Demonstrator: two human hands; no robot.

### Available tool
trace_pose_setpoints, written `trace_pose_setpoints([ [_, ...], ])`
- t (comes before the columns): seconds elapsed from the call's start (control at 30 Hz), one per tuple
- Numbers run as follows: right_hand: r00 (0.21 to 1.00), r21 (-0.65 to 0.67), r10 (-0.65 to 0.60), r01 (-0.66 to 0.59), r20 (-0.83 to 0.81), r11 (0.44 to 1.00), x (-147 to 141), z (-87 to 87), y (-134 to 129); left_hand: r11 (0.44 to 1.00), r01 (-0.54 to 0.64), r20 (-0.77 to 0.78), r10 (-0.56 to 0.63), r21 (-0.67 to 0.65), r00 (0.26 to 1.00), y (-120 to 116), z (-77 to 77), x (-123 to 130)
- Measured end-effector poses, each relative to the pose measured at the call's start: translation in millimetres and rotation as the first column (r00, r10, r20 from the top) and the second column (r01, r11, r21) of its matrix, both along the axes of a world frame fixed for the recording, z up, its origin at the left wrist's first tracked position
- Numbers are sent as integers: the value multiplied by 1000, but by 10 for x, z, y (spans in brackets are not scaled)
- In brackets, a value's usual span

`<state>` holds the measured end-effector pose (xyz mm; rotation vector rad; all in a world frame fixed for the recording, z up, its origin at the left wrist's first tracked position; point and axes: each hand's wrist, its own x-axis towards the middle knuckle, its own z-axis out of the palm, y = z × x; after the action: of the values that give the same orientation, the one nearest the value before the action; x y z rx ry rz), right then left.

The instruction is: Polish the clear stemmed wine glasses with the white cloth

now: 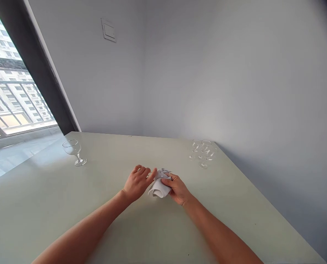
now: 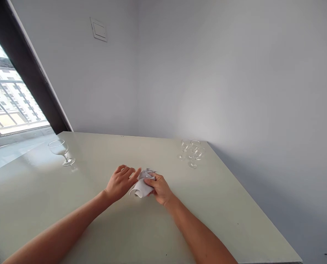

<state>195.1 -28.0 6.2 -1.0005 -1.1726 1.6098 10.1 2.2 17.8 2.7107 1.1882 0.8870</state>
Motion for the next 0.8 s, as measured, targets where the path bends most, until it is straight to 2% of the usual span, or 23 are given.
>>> trace_pose_setpoints([
  [0.1,993,111,90,-99,79,989,92,72,2,983,18,40,-11,-183,999,33,43,-48],
  [0.13,982,159,122,-145,147,977,123,103,-7,959,24,55,-9,-282,998,46,64,-69],
  [0.17,963,189,160,-202,217,961,154,134,-17,912,53,68,-28,-408,997,58,89,-93],
  [0.2,938,200,204,-264,280,943,182,163,-28,830,107,83,-74,-548,994,69,119,-118],
  [0.27,890,184,286,-367,354,912,227,207,-45,578,245,144,-216,-778,966,81,181,-161],
  [0.3,878,174,310,-391,365,904,241,219,-48,462,295,176,-283,-836,943,81,207,-173],
  [0.33,878,170,312,-392,363,904,246,221,-44,407,317,191,-322,-857,927,75,226,-176],
  [0.37,892,169,292,-365,346,916,243,213,-34,443,311,176,-318,-841,932,64,234,-169],
  [0.4,920,170,248,-309,304,936,231,197,-18,560,277,138,-278,-781,951,51,232,-153],
  [0.43,952,166,190,-233,240,958,213,174,1,715,219,89,-215,-664,973,37,219,-130],
  [0.47,978,147,130,-154,162,977,189,149,20,858,145,44,-142,-493,989,24,199,-104],
  [0.5,994,115,75,-84,81,990,164,126,35,952,72,16,-71,-297,997,16,173,-81],
  [0.53,999,83,36,-37,12,996,141,110,44,991,24,-5,-25,-129,1000,15,147,-65],
  [0.57,999,65,25,-23,-27,998,123,105,43,1000,9,-25,-10,-21,1000,20,125,-59],
  [0.6,999,67,46,-45,-23,997,113,111,33,1000,12,-41,-11,15,999,32,109,-65],
  [0.63,996,90,87,-89,24,992,111,129,15,1000,16,-45,-17,-17,999,50,102,-82],
  [0.7,969,169,169,-200,182,965,130,183,-31,965,66,-43,-80,-254,996,93,113,-140],
  [0.73,943,199,200,-257,265,946,147,207,-50,901,116,-36,-144,-418,989,112,127,-171],
  [0.8,903,227,223,-320,368,920,180,222,-63,709,210,3,-282,-673,960,134,153,-215],
])
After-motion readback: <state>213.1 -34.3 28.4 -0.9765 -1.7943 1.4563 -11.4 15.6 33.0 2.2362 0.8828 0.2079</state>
